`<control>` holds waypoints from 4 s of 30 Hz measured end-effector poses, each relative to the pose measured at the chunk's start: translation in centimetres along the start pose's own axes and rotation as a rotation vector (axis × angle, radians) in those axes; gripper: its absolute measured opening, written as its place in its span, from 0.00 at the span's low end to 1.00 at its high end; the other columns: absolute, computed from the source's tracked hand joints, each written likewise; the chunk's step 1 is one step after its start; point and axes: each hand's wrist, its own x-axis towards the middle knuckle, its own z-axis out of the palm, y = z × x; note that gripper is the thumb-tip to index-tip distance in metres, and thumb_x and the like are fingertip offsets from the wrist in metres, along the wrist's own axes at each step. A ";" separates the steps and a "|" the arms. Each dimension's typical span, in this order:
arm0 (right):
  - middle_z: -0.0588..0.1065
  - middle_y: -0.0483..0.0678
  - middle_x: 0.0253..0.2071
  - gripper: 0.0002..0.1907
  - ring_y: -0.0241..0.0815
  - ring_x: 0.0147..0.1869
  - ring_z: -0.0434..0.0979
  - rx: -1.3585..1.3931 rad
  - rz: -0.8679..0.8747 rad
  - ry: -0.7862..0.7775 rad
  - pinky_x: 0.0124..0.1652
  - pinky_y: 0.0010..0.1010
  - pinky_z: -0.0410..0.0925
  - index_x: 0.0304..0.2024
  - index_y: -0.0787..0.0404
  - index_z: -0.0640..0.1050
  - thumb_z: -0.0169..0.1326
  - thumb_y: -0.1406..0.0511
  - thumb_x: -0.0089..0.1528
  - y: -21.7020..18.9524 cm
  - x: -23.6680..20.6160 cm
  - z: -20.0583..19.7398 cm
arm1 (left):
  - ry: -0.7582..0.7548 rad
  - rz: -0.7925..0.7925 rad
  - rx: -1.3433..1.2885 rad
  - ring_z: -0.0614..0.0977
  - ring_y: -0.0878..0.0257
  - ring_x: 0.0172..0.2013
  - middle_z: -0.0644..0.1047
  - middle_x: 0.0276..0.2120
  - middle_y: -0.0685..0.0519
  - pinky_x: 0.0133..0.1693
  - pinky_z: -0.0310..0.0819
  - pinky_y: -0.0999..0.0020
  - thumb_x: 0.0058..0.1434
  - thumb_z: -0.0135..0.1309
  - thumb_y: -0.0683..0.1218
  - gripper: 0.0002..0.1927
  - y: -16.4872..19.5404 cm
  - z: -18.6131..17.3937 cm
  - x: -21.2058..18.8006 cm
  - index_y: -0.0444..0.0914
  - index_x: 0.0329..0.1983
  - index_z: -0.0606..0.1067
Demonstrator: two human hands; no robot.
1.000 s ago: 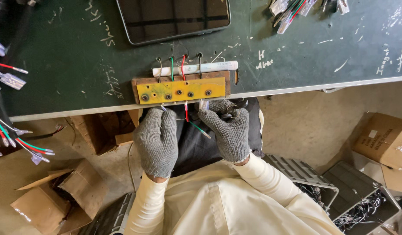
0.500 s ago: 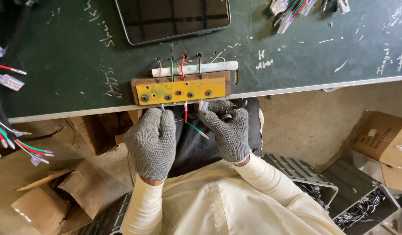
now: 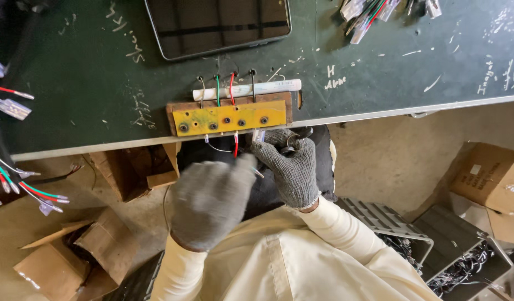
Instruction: The person repeatedly strips wire ends, inserts them into a yellow terminal block, and secures them with a screwdriver. They handle multiple wire harnesses with connectors, placing completed units aside on the table.
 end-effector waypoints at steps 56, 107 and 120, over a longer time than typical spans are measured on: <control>0.72 0.51 0.24 0.05 0.53 0.28 0.72 -0.428 -0.384 -0.797 0.31 0.39 0.66 0.27 0.60 0.73 0.56 0.70 0.56 -2.6 -2.3 -2.0 | 0.081 0.125 -0.062 0.71 0.62 0.23 0.65 0.21 0.56 0.28 0.67 0.63 0.66 0.61 0.54 0.18 1.7 -1.3 -1.4 0.41 0.27 0.70; 0.78 0.46 0.32 0.12 0.51 0.36 0.79 -0.635 -0.625 -0.611 0.37 0.39 0.68 0.39 0.55 0.81 0.63 0.64 0.53 -3.8 -0.7 -1.3 | -0.157 -0.378 -0.105 0.74 0.63 0.19 0.73 0.17 0.55 0.26 0.69 0.63 0.60 0.59 0.47 0.05 2.2 -1.1 -3.8 0.42 0.33 0.80; 0.73 0.49 0.24 0.10 0.56 0.30 0.74 -0.791 -0.629 -0.662 0.33 0.43 0.65 0.29 0.56 0.76 0.65 0.64 0.49 -3.2 -1.0 -1.2 | -0.214 -0.001 -0.029 0.78 0.57 0.31 0.71 0.29 0.51 0.36 0.75 0.59 0.62 0.55 0.42 0.07 2.1 -2.7 -1.2 0.37 0.42 0.73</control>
